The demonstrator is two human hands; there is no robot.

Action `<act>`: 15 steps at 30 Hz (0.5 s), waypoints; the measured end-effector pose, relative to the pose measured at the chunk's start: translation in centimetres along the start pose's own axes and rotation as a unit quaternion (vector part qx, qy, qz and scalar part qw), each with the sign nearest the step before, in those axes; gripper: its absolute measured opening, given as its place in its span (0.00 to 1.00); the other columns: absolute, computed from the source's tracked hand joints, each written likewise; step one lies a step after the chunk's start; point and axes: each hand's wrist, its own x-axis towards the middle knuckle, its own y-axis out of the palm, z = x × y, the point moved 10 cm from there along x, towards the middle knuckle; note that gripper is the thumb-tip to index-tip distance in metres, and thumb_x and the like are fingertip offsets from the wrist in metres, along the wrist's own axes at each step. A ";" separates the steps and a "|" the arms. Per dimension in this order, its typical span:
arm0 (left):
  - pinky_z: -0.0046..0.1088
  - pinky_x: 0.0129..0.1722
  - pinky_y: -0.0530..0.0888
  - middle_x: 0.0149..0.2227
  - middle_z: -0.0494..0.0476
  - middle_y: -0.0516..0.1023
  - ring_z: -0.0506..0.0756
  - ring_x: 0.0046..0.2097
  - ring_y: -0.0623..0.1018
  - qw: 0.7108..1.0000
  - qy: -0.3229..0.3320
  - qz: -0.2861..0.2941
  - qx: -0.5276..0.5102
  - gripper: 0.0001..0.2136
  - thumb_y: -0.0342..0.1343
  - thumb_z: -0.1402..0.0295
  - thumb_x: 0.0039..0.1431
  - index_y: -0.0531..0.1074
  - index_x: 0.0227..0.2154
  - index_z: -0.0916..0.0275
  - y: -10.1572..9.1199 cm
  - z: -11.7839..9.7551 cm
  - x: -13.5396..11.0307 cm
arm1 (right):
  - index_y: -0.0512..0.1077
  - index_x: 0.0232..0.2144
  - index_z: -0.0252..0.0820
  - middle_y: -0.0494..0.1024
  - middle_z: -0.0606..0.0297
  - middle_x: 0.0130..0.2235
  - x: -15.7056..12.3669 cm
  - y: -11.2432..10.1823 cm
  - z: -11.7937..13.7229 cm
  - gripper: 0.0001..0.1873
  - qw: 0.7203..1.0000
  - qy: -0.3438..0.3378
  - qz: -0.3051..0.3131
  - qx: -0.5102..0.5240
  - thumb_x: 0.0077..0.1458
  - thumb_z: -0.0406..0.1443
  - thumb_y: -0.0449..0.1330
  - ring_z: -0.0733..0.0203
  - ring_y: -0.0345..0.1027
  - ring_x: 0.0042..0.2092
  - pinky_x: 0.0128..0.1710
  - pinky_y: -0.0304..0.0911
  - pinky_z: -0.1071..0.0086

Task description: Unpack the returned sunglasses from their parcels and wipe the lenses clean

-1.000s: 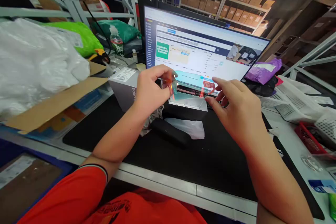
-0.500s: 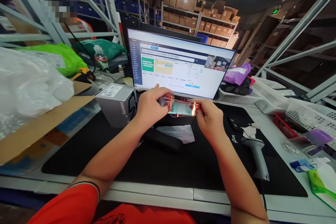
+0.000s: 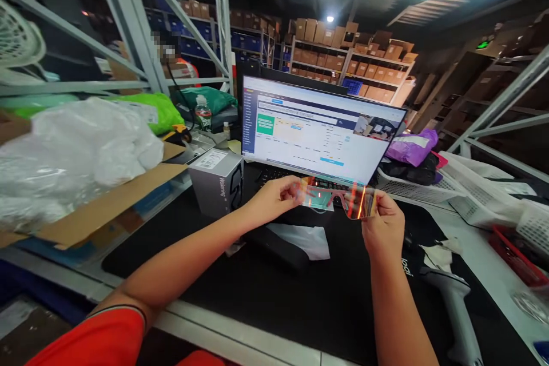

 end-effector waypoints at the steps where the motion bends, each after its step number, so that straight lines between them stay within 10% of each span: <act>1: 0.28 0.31 0.70 0.29 0.51 0.75 0.51 0.28 0.73 1.000 0.006 -0.006 -0.011 0.10 0.59 0.61 0.60 0.76 0.41 0.60 -0.1 0.0 -0.4 | 0.79 0.35 0.44 0.84 0.62 0.35 -0.3 0.7 -0.5 0.13 1.000 0.013 0.013 0.006 0.50 0.43 0.73 0.57 0.80 0.34 0.36 0.79 0.64; 15: 0.25 0.27 0.71 0.29 0.54 0.78 0.48 0.24 0.74 0.979 0.016 -0.071 -0.191 0.20 0.55 0.48 0.65 0.75 0.40 0.62 -1.3 -0.6 -7.3 | 0.80 0.36 0.48 0.83 0.58 0.34 -4.4 4.9 -5.5 0.23 0.982 0.135 0.124 0.044 0.43 0.54 0.74 0.51 0.77 0.29 0.27 0.75 0.59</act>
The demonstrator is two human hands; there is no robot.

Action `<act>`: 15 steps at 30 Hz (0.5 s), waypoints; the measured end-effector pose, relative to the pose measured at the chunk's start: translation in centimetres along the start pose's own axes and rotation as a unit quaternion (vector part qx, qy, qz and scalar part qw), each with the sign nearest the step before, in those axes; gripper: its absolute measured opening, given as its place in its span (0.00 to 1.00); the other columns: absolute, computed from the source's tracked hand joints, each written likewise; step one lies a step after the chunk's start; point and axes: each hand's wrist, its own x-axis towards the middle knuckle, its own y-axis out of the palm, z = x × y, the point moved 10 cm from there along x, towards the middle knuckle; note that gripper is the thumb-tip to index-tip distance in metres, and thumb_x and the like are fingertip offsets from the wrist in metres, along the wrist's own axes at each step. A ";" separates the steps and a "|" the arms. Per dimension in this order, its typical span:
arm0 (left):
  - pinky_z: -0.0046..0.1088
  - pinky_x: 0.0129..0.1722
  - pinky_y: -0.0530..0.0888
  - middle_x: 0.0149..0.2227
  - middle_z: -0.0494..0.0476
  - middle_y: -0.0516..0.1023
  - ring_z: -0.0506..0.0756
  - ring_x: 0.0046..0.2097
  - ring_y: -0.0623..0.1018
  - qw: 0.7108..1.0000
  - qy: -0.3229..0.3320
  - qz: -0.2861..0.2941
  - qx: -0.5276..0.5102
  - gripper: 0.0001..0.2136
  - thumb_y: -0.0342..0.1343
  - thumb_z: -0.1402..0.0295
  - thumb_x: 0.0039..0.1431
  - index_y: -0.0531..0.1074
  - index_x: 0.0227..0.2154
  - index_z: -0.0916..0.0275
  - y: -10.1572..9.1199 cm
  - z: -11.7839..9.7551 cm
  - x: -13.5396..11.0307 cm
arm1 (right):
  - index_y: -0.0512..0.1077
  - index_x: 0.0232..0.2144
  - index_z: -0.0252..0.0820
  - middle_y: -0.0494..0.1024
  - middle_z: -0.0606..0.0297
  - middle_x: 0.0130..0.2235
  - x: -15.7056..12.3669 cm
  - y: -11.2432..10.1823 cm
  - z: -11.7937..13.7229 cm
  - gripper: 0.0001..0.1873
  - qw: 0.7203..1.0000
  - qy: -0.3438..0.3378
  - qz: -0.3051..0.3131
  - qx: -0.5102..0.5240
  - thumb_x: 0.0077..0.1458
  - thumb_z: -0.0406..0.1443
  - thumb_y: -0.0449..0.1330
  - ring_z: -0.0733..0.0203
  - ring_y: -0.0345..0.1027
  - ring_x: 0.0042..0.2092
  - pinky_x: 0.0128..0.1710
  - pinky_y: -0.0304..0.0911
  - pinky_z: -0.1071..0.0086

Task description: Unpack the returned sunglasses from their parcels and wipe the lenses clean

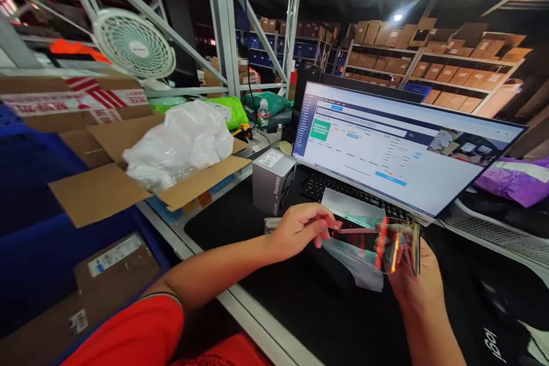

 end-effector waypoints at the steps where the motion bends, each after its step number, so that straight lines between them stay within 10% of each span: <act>1: 0.25 0.27 0.70 0.29 0.54 0.77 0.48 0.23 0.74 1.000 0.003 -0.005 -0.011 0.20 0.55 0.48 0.65 0.75 0.39 0.62 0.0 -0.1 -0.2 | 0.80 0.36 0.49 0.83 0.59 0.34 -0.2 0.4 -0.3 0.22 1.000 0.002 0.006 0.003 0.44 0.55 0.73 0.51 0.77 0.29 0.26 0.75 0.60; 9: 0.26 0.25 0.70 0.25 0.51 0.75 0.48 0.21 0.73 0.991 -0.003 -0.063 -0.115 0.24 0.57 0.42 0.61 0.69 0.38 0.61 -0.6 0.9 -0.4 | 0.78 0.26 0.46 0.74 0.65 0.23 -1.7 2.4 -0.3 0.09 0.993 -0.020 0.028 -0.114 0.51 0.43 0.71 0.59 0.69 0.25 0.22 0.67 0.67; 15: 0.25 0.24 0.69 0.25 0.50 0.73 0.49 0.22 0.72 0.988 -0.072 -0.103 -0.092 0.25 0.57 0.41 0.60 0.69 0.38 0.61 -1.6 2.9 0.4 | 0.83 0.30 0.50 0.83 0.62 0.38 -2.6 1.6 5.3 0.05 0.958 -0.165 0.014 -0.234 0.47 0.35 0.72 0.53 0.78 0.40 0.37 0.75 0.63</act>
